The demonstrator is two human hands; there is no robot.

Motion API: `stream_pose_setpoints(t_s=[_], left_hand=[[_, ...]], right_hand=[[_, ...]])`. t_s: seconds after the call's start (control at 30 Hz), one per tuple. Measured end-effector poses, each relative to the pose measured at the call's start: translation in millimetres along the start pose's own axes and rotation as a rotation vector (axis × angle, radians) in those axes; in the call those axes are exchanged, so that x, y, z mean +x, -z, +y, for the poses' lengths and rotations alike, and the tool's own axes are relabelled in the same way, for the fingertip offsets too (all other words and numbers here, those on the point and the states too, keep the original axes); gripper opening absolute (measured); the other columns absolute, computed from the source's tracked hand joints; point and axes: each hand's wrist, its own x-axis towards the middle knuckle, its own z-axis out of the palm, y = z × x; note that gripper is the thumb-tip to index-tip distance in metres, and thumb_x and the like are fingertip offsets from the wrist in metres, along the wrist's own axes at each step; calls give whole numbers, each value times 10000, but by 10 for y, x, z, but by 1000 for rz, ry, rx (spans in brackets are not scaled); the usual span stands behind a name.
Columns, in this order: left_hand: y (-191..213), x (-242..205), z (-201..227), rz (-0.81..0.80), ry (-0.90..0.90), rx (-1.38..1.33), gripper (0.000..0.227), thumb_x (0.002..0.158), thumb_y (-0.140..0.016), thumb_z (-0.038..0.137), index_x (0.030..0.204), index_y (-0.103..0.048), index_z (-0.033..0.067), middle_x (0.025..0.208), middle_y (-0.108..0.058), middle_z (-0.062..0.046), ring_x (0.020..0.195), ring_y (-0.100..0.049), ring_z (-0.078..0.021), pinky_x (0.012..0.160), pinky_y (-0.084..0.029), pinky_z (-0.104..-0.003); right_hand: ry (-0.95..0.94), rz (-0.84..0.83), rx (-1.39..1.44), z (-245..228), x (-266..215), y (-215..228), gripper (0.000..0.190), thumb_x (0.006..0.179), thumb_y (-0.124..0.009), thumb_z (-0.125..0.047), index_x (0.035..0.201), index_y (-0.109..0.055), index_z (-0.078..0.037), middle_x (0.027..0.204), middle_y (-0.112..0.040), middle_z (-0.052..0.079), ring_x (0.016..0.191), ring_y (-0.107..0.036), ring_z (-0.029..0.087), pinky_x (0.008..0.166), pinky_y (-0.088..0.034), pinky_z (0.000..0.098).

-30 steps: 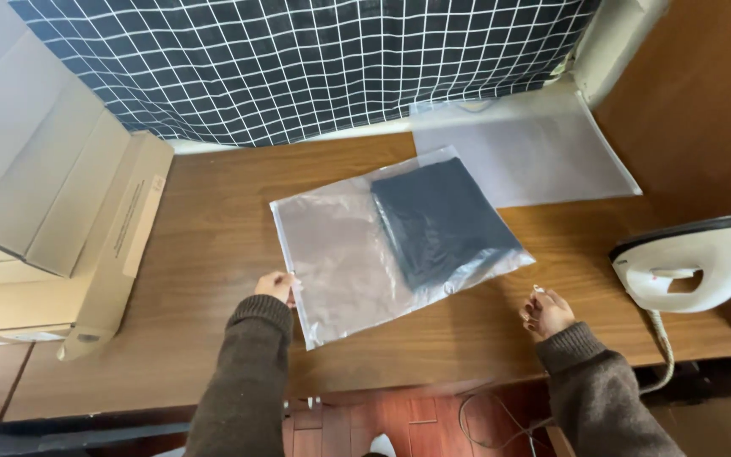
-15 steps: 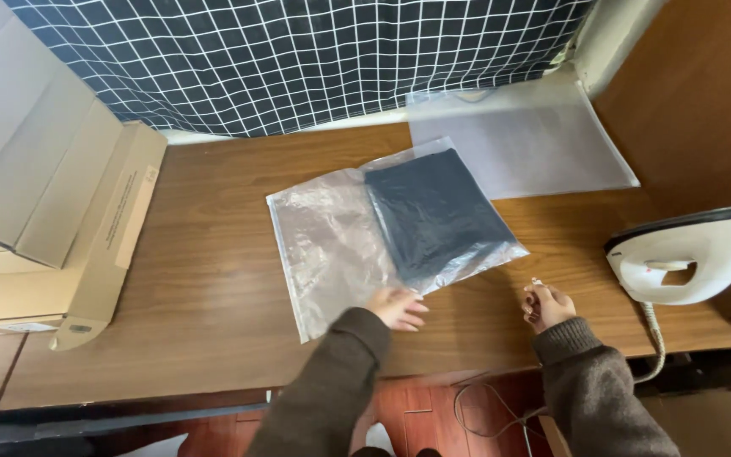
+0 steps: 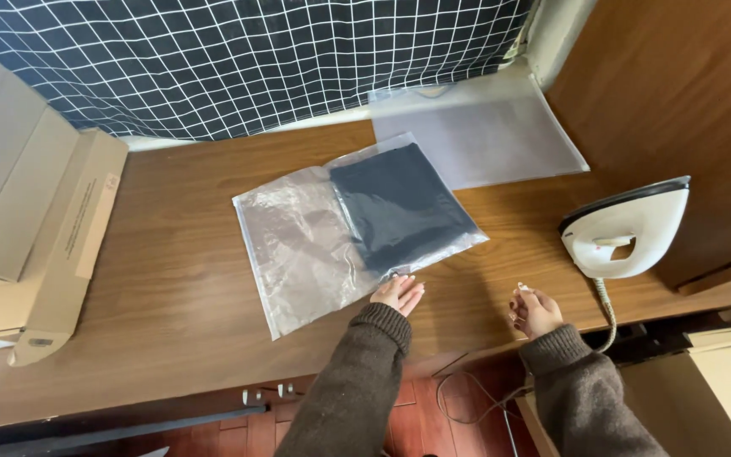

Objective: Folding a black t-shirt and placing it into a plastic shipping bag

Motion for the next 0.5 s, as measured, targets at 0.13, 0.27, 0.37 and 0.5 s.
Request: stream_pose_setpoints(t_s=[0.13, 0.27, 0.37, 0.5], left_hand=[[88, 22, -2, -8, 12, -28, 247, 894, -486, 142, 1089, -491, -10, 1233, -484, -189, 1055, -527, -375, 887, -480, -455], [107, 59, 12, -16, -30, 6, 284, 915, -449, 154, 1152, -481, 0, 1228, -485, -188, 1057, -531, -356, 902, -478, -435], [224, 263, -27, -43, -61, -27, 248, 902, -472, 139, 1096, -536, -1, 1185, -508, -200, 1036, -539, -369, 890, -483, -449], [582, 651, -38, -166, -33, -107, 172, 835, -576, 122, 967, -605, 15, 1128, -529, -220, 1063, -502, -419, 935, -413, -511]], right_hand=[[-1, 11, -6, -10, -88, 25, 181, 870, -506, -206, 832, -526, -30, 571, -506, 122, 417, -508, 208, 364, -421, 304], [13, -14, -18, -27, -95, 13, 189, 875, -518, -229, 838, -520, -43, 570, -493, 118, 417, -504, 217, 367, -401, 302], [7, -2, -1, 20, -52, 48, 193, 879, -515, -242, 827, -506, -56, 562, -484, 116, 412, -499, 224, 358, -387, 299], [17, 34, 51, -9, -83, -6, 186, 901, -480, -260, 833, -463, -87, 545, -470, 115, 391, -481, 233, 334, -353, 291]])
